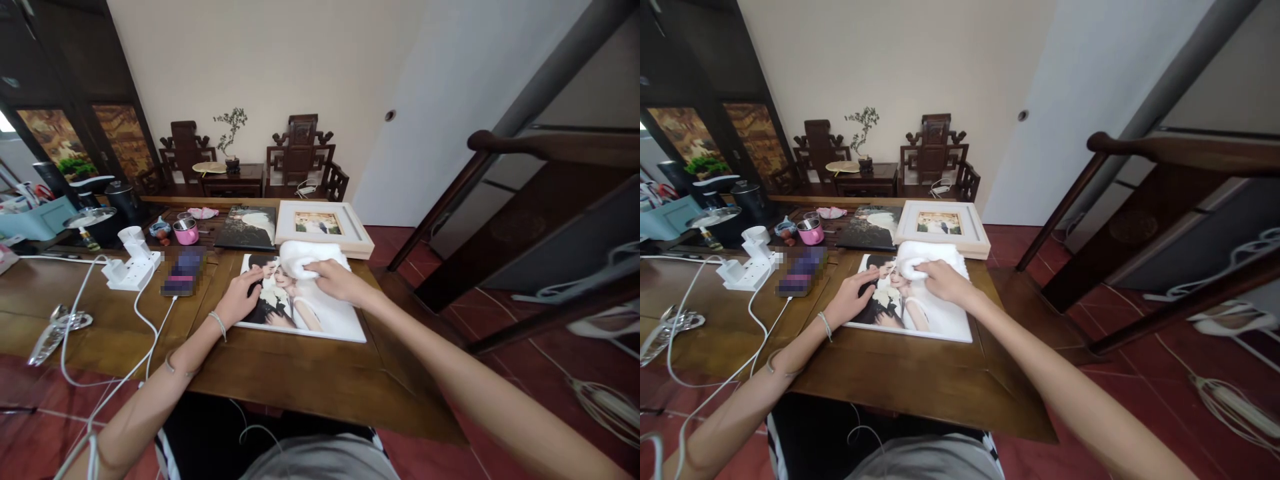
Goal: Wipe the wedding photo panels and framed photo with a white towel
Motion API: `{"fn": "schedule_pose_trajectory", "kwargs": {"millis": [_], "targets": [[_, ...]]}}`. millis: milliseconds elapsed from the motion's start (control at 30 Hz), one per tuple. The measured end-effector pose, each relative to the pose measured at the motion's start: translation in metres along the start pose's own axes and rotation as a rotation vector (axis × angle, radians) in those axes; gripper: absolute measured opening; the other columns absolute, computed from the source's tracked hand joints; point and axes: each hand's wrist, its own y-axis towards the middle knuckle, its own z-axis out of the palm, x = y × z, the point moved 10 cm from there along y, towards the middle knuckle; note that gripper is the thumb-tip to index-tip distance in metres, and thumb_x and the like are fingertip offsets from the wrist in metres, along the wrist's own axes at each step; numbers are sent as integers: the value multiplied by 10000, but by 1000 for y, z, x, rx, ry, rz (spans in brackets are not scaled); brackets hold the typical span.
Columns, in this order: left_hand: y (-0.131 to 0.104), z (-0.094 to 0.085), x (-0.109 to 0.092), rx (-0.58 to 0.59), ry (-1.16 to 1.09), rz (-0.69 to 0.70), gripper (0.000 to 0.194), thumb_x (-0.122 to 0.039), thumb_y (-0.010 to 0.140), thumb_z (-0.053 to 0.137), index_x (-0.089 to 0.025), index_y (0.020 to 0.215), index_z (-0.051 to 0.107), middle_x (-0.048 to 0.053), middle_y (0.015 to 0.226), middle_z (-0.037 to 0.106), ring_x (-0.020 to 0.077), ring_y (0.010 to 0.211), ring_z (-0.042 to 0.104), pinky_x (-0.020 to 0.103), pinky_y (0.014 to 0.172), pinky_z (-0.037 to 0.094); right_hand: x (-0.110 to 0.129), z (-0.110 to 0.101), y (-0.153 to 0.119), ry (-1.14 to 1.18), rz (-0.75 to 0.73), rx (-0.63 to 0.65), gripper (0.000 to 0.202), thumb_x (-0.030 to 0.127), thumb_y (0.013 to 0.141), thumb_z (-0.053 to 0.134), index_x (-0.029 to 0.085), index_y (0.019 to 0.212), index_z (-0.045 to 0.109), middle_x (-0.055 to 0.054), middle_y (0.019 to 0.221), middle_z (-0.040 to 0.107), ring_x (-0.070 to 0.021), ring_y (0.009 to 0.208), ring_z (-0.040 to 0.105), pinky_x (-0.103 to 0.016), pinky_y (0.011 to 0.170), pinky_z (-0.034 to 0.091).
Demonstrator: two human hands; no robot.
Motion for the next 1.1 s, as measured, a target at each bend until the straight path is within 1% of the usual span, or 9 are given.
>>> {"fn": "schedule_pose_trajectory", "kwargs": {"millis": [100,200,333,433,533,667,867,1000,1100], "targets": [[0,0,0,2,20,-9,359,-137,873,441,-158,1172,639,106,1302,601,221,1273,509,425,1099,384,-18,-1,-24,-58,26,22,544,-25,661,338,107,1067,676,-124,1118,690,-264,1147,584,-410,985,426],[-1,0,-2,5,30,-13,357,-141,878,440,-158,1177,634,110,1306,597,225,1271,511,435,1097,386,-13,9,-56,-100,55,81,556,-26,657,347,141,1077,669,-111,1181,665,-263,1329,409,-494,1082,334],[-1,0,0,-4,32,-24,365,-155,884,442,-173,1203,617,98,1309,597,225,1282,500,435,1103,378,27,24,-104,-58,50,144,533,-21,640,376,186,1034,669,-77,1452,444,-259,1422,156,-556,1136,202],[-2,1,2,-6,34,-34,359,-197,903,433,-139,1211,610,126,1342,565,245,1306,470,450,1113,357,56,32,-123,-24,-11,197,531,-34,620,381,216,981,679,-34,1496,375,-257,1427,117,-555,1136,209],[-2,2,3,13,28,-34,371,-214,913,424,-104,1220,602,153,1337,562,262,1308,464,460,1115,350,52,30,-112,-52,-2,190,541,-47,619,373,197,991,681,-73,1473,411,-257,1416,181,-532,1125,254],[-2,1,2,4,33,-22,361,-194,906,432,-149,1217,609,121,1344,562,250,1301,473,462,1111,355,15,18,-67,-124,20,107,548,-44,657,364,128,1084,661,-151,1314,577,-267,1391,269,-529,1110,273],[-2,2,5,-8,38,-20,341,-186,903,433,-174,1176,637,98,1335,576,226,1291,488,432,1102,381,-23,5,-16,-124,-9,15,548,-50,667,350,141,1056,685,-89,1096,706,-253,1286,466,-401,1027,412],[-1,2,5,-9,38,-25,336,-184,902,434,-170,1169,638,107,1330,579,225,1288,492,430,1103,379,-22,7,-17,-133,-7,24,556,-56,663,354,132,1072,681,-102,1127,695,-267,1331,401,-441,1035,403],[-1,3,5,3,42,-35,341,-184,904,428,-138,1171,635,136,1339,565,234,1288,492,429,1106,373,-9,14,-39,-139,29,64,558,-56,664,359,95,1111,658,-157,1235,631,-287,1382,296,-525,1074,337]]}}
